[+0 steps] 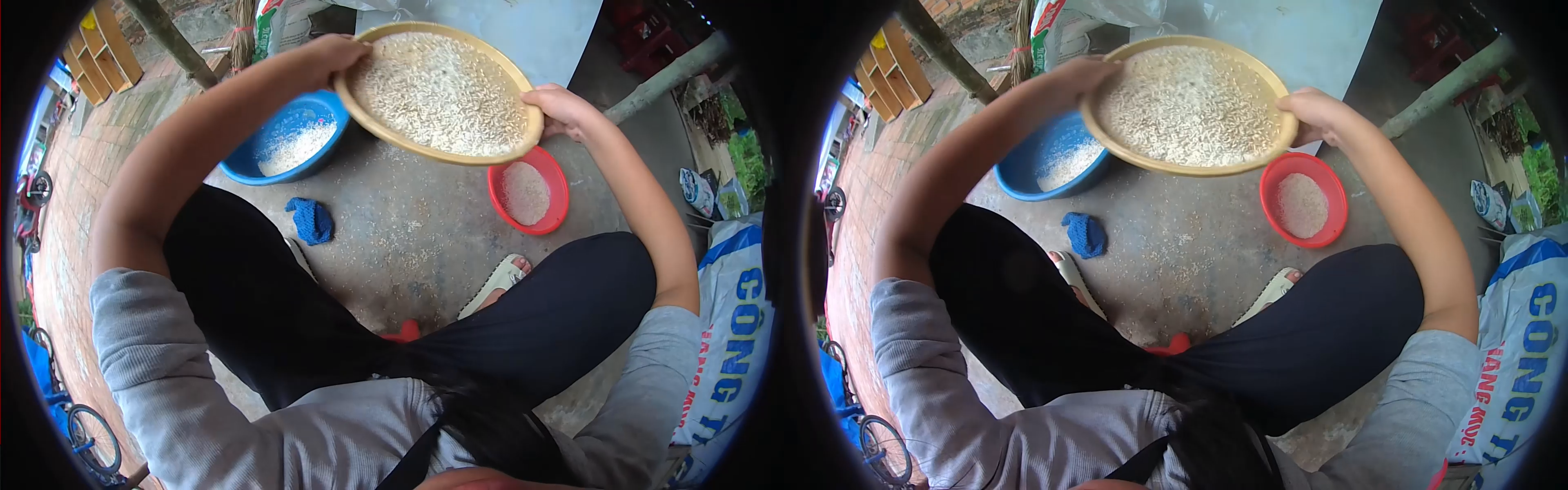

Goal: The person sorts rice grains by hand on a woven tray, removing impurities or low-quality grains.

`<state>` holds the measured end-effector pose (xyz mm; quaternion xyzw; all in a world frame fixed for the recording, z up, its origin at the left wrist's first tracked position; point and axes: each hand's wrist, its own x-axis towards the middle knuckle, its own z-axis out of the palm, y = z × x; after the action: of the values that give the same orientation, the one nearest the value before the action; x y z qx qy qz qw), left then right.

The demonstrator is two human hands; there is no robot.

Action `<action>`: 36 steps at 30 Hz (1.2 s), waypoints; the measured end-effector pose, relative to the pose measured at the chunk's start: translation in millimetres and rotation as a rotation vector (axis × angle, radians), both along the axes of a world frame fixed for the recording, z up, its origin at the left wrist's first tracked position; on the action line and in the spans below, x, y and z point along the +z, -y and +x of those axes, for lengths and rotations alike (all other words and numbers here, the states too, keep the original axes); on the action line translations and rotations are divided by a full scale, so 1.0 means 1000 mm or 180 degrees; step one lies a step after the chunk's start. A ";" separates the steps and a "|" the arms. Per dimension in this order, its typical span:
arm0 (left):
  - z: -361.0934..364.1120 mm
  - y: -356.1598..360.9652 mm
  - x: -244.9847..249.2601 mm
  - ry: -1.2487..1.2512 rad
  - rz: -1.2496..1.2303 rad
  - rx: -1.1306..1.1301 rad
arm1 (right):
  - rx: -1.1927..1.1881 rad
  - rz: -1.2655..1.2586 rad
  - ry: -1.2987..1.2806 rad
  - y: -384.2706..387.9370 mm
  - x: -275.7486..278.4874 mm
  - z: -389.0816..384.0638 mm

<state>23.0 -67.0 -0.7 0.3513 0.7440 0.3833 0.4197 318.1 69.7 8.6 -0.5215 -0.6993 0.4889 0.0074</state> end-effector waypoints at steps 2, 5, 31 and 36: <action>-0.031 0.001 -0.004 0.0538 0.0144 0.0020 | 0.0527 -0.0364 -0.0461 0.006 0.003 -0.005; -0.025 0.000 -0.008 0.0306 0.0008 0.0384 | 0.0445 -0.0323 -0.0668 0.003 0.007 -0.006; -0.004 -0.009 -0.015 0.0128 0.0208 0.0273 | 0.0035 -0.0595 -0.1153 -0.021 0.002 0.006; -0.002 -0.022 -0.019 0.0171 0.0463 0.0097 | -0.0084 -0.0372 -0.0526 -0.018 -0.009 0.010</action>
<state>21.2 -44.8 -19.5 0.3591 0.7080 0.4519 0.4069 327.7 88.1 0.0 -0.4881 -0.6596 0.5700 0.0411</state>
